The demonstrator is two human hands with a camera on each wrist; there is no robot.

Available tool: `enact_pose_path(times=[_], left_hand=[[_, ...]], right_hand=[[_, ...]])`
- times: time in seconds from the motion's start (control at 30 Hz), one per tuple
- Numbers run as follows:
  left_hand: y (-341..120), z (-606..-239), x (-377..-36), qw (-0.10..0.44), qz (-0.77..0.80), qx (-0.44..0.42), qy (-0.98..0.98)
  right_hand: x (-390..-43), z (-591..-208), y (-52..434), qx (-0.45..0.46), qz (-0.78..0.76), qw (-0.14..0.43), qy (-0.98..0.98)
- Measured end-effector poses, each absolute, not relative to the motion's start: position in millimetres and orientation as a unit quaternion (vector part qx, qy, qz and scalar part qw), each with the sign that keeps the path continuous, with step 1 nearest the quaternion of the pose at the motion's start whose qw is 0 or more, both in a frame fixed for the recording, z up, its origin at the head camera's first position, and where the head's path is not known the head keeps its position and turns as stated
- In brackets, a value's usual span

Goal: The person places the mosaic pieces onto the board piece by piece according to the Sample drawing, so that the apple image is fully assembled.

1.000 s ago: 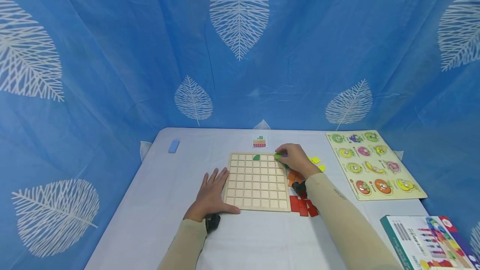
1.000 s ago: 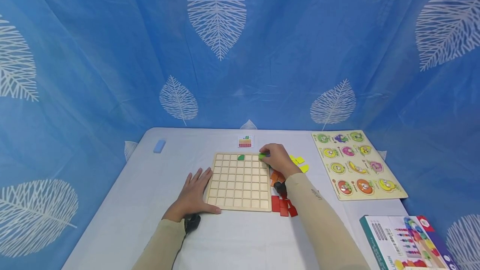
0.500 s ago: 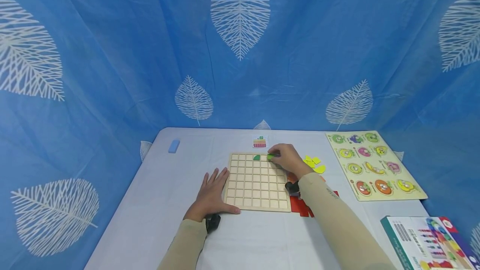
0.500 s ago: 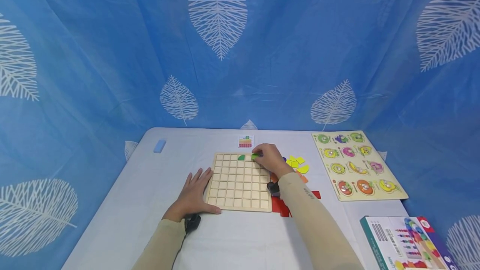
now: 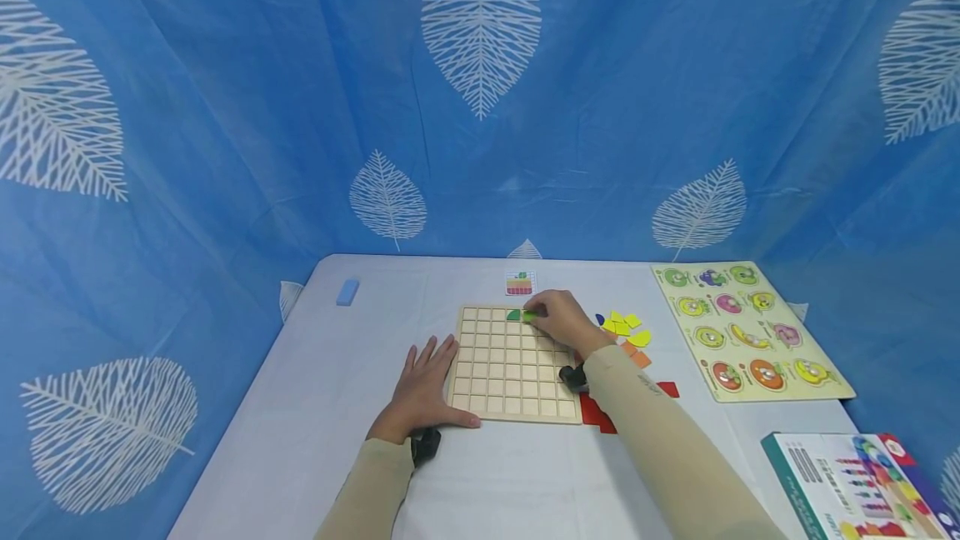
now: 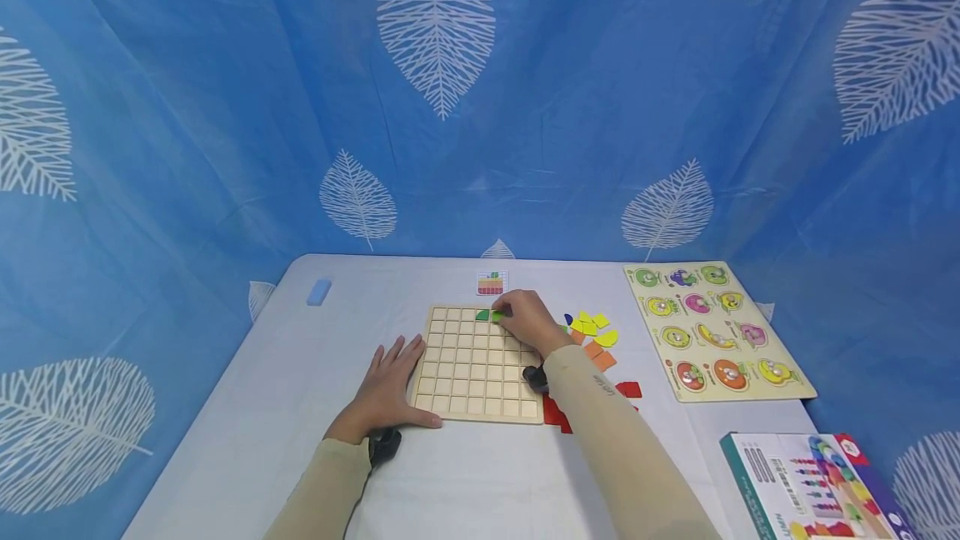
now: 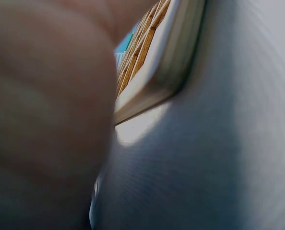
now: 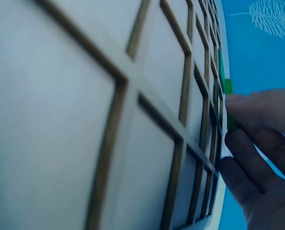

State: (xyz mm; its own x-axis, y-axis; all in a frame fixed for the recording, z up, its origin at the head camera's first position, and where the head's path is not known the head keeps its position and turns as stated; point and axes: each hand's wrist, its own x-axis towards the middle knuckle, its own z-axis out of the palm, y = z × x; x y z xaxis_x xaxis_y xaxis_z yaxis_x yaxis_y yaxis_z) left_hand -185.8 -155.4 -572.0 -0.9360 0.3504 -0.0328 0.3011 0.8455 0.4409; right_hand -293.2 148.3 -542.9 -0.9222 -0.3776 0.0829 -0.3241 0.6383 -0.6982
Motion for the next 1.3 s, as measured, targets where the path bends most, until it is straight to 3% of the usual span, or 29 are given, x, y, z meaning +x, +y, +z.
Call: enact_pose_path(times=[1.3], left_hand=[[-156.7, -569.7, -185.6, 0.051, 0.224, 0.181, 0.956]], right_hand=[[-291.2, -545.3, 139.2, -0.135, -0.402, 0.044, 0.905]])
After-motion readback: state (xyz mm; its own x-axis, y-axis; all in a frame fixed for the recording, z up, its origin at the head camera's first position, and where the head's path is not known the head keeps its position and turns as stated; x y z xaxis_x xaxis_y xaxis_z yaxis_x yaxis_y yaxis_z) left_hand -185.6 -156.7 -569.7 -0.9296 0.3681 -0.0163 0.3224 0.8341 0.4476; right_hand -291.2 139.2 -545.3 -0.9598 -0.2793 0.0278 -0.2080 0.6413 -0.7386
